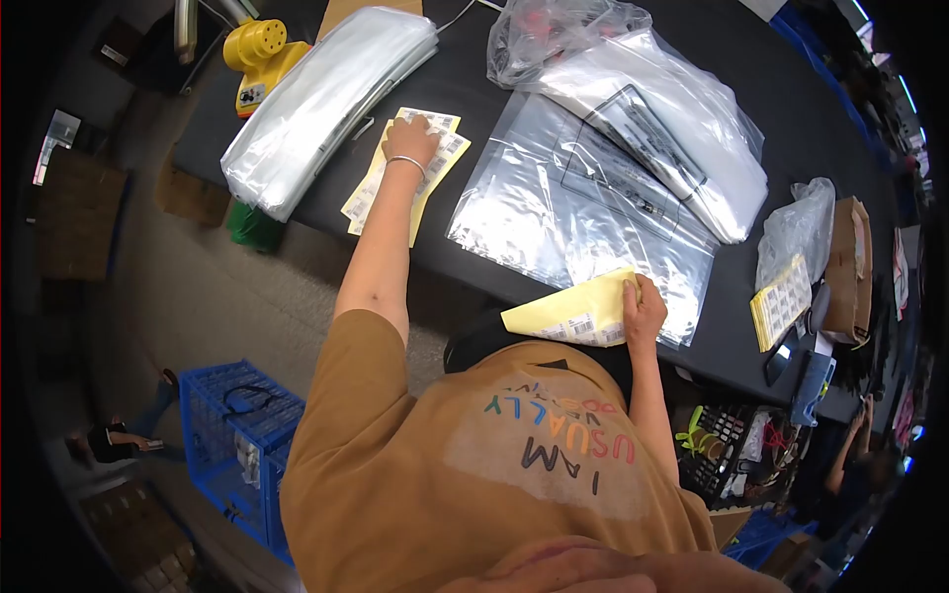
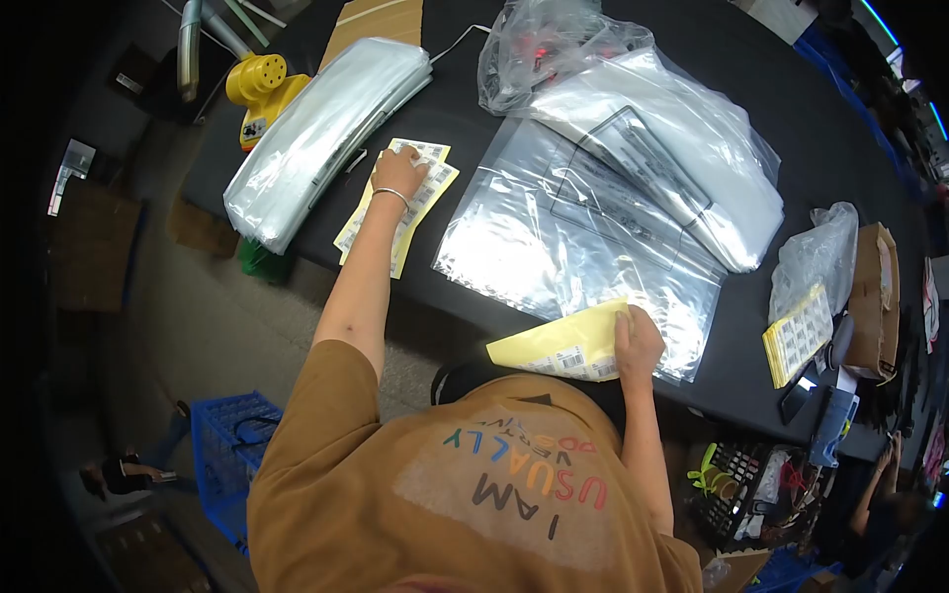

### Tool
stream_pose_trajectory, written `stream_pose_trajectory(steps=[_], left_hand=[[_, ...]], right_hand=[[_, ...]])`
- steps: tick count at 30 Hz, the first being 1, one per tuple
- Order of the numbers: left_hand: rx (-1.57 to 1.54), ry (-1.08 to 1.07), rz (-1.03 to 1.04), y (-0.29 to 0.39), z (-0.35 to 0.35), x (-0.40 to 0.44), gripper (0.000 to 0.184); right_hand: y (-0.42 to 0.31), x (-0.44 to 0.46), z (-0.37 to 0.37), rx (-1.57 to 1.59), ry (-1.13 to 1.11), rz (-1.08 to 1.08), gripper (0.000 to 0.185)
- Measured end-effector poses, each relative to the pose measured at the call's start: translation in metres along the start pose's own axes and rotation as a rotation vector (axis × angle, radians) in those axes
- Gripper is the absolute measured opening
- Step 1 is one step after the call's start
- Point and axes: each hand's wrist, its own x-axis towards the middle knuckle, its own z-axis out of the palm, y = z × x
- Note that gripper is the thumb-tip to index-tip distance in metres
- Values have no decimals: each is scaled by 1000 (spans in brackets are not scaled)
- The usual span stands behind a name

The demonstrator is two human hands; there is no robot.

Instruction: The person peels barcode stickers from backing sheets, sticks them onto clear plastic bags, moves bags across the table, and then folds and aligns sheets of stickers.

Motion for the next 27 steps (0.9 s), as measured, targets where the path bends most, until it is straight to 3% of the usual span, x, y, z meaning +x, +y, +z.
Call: stream_pose_trajectory(steps=[2, 9, 12, 14, 19, 21, 27], left_hand=[[-29, -90, -63, 2, 0, 3, 36], [5, -71, -25, -3, 1, 1, 36], [-115, -49, 48, -22, -4, -6, 36], [-275, 123, 89, -36, -4, -17, 32], [-284, 347, 152, -68, -5, -53, 26], [-130, 139, 87, -77, 1, -72, 30], [-40, 103, 104, -76, 2, -68, 32]], right_hand=[[-2, 0, -1, 13, 12, -2, 22], [-2, 1, 0, 2, -4, -3, 21], [-1, 1, 0, 40, 22, -10, 22], [1, 1, 0, -13, -11, -18, 22], [-1, 1, 0, 1, -10, -19, 22], [-2, 1, 0, 35, -16, 0, 22], [-4, 2, -2, 3, -1, -19, 22]])
